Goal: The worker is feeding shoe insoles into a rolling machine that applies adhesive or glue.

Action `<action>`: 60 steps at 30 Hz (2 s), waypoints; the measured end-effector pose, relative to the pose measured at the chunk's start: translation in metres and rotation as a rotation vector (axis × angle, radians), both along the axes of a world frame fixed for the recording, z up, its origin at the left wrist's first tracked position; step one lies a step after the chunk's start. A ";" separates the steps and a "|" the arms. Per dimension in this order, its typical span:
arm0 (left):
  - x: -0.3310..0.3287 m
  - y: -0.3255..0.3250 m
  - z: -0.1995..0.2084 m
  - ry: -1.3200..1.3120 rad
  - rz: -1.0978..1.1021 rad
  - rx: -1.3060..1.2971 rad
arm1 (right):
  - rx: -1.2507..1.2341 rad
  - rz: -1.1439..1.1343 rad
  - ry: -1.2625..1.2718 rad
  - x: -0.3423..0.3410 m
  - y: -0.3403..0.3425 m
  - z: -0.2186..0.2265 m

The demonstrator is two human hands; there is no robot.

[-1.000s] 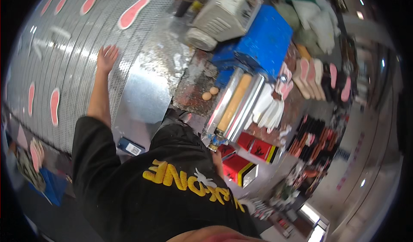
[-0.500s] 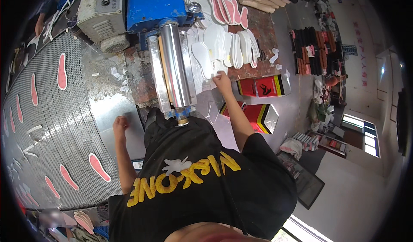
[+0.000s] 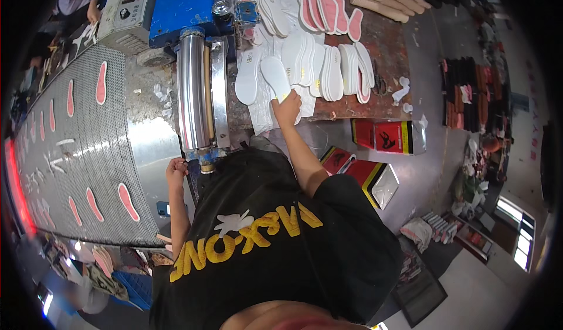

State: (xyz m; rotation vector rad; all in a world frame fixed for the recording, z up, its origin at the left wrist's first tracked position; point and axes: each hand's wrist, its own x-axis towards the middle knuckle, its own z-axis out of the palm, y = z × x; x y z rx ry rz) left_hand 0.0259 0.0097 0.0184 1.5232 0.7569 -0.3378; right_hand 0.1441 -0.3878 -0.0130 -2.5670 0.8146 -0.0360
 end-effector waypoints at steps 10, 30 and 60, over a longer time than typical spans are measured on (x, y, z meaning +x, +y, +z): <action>0.007 0.000 0.061 -0.245 -0.254 0.349 | 0.474 0.340 -0.454 -0.018 -0.070 0.073; 0.186 0.007 0.180 -0.860 -1.116 0.545 | 0.548 0.660 -0.474 -0.006 0.097 0.191; 0.036 0.041 0.104 -0.692 0.246 -0.963 | 0.345 0.875 0.726 -0.085 -0.011 -0.046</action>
